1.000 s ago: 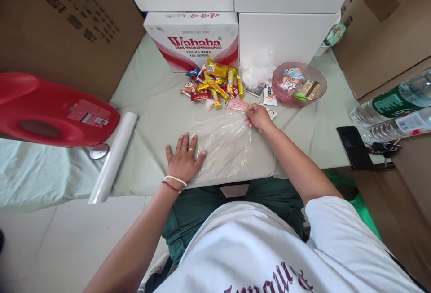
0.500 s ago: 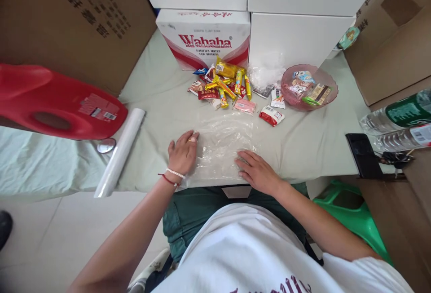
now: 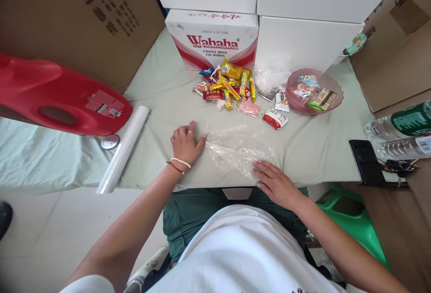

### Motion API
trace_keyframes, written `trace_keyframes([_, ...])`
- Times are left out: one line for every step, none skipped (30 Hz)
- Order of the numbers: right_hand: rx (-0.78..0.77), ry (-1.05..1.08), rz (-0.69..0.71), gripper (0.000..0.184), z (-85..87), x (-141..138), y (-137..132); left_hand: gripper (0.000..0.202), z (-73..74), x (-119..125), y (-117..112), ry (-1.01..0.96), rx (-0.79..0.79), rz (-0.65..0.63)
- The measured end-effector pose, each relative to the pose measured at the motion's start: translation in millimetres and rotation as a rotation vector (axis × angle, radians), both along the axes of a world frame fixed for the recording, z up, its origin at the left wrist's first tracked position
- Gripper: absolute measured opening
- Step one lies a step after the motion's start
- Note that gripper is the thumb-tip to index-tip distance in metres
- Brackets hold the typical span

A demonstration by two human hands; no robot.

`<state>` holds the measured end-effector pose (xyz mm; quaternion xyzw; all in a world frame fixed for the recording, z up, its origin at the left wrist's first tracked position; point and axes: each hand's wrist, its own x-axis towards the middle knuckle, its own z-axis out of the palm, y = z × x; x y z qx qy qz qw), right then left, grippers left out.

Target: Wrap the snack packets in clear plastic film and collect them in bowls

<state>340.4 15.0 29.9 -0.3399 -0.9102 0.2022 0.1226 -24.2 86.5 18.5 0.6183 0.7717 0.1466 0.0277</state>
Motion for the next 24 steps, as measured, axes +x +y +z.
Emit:
trace_keyframes([0.003, -0.005, -0.004, 0.048, 1.7, -1.2, 1.1, 0.066, 1.1, 0.3, -3.0, -0.056, 0.027, 0.025])
trace_keyframes([0.008, -0.013, -0.007, 0.046, 3.4, -3.9, 2.9, 0.061, 3.2, 1.4, -6.1, -0.121, 0.055, 0.056])
trace_keyframes([0.013, -0.022, -0.01, 0.043, 5.0, -7.9, 4.9, 0.055, 6.2, 3.7, -9.3, -0.186, 0.081, 0.089])
trace_keyframes([0.019, -0.032, -0.011, 0.041, 6.4, -12.6, 7.0, 0.047, 9.9, 7.1, -12.9, -0.242, 0.1, 0.122])
trace_keyframes([0.026, -0.041, -0.01, 0.039, 7.6, -17.6, 9.0, 0.04, 14.0, 11.7, -16.7, -0.285, 0.108, 0.149])
trace_keyframes([0.037, -0.052, -0.009, 0.037, 8.4, -22.6, 10.6, 0.034, 18.2, 17.5, -20.6, -0.319, 0.094, 0.17])
trace_keyframes([0.049, -0.065, -0.008, 0.036, 8.9, -27.2, 11.6, 0.032, 22.3, 24.3, -24.5, -0.349, 0.053, 0.186])
trace_keyframes([0.061, -0.079, -0.01, 0.035, 9.0, -31.3, 12.0, 0.034, 26.1, 31.7, -27.9, -0.382, -0.013, 0.191])
trace_keyframes([0.071, -0.092, -0.015, 0.035, 8.9, -34.8, 11.7, 0.038, 29.3, 39.5, -30.7, -0.42, -0.092, 0.188])
trace_keyframes([0.077, -0.103, -0.022, 0.035, 8.6, -37.7, 10.9, 0.043, 31.8, 47.1, -32.7, -0.46, -0.172, 0.183])
trace_keyframes([0.08, -0.112, -0.032, 0.035, 8.2, -40.0, 9.7, 0.048, 33.6, 54.1, -33.8, -0.494, -0.235, 0.18])
trace_keyframes([0.08, -0.116, -0.043, 0.036, 7.9, -41.8, 8.2, 0.052, 34.9, 60.2, -34.2, -0.513, -0.259, 0.183])
trace_keyframes([0.08, -0.118, -0.055, 0.037, 7.8, -43.2, 6.7, 0.055, 35.8, 65.1, -34.1, -0.512, -0.231, 0.186])
trace_keyframes([0.079, -0.121, -0.064, 0.039, 8.0, -44.3, 5.4, 0.055, 36.7, 69.1, -34.0, -0.494, -0.158, 0.186])
trace_keyframes([0.079, -0.127, -0.069, 0.041, 8.5, -45.2, 4.3, 0.05, 37.8, 72.4, -34.0, -0.468, -0.065, 0.177])
trace_keyframes([0.081, -0.137, -0.071, 0.043, 9.4, -46.1, 3.6, 0.041, 39.3, 75.6, -34.4, -0.445, 0.025, 0.153])
trace_keyframes([0.085, -0.153, -0.068, 0.045, 10.7, -47.2, 3.2, 0.03, 41.2, 79.1, -35.2, -0.427, 0.09, 0.115])
trace_keyframes([0.091, -0.174, -0.061, 0.046, 12.4, -48.5, 3.2, 0.022, 43.6, 83.5, -36.3, -0.415, 0.115, 0.067])
trace_keyframes([0.096, -0.199, -0.053, 0.047, 14.3, -50.1, 3.5, 0.021, 46.4, 89.3, -37.5, -0.406, 0.101, 0.014])
trace_keyframes([0.101, -0.226, -0.047, 0.046, 16.4, -51.9, 3.9, 0.025, 49.1, 96.6, -38.4, -0.394, 0.06, -0.039])
trace_keyframes([0.104, -0.251, -0.044, 0.044, 18.7, -54.1, 4.4, 0.029, 51.6, 105.4, -38.7, -0.372, 0.009, -0.083])
trace_keyframes([0.1, -0.274, -0.045, 0.042, 21.1, -56.3, 4.8, 0.033, 53.5, 115.2, -37.9, -0.34, -0.039, -0.109])
trace_keyframes([0.091, -0.293, -0.048, 0.04, 23.3, -58.6, 5.0, 0.039, 54.5, 125.4, -35.9, -0.303, -0.077, -0.114])
trace_keyframes([0.08, -0.308, -0.054, 0.039, 25.3, -60.8, 4.9, 0.046, 54.7, 135.3, -32.3, -0.266, -0.103, -0.102])
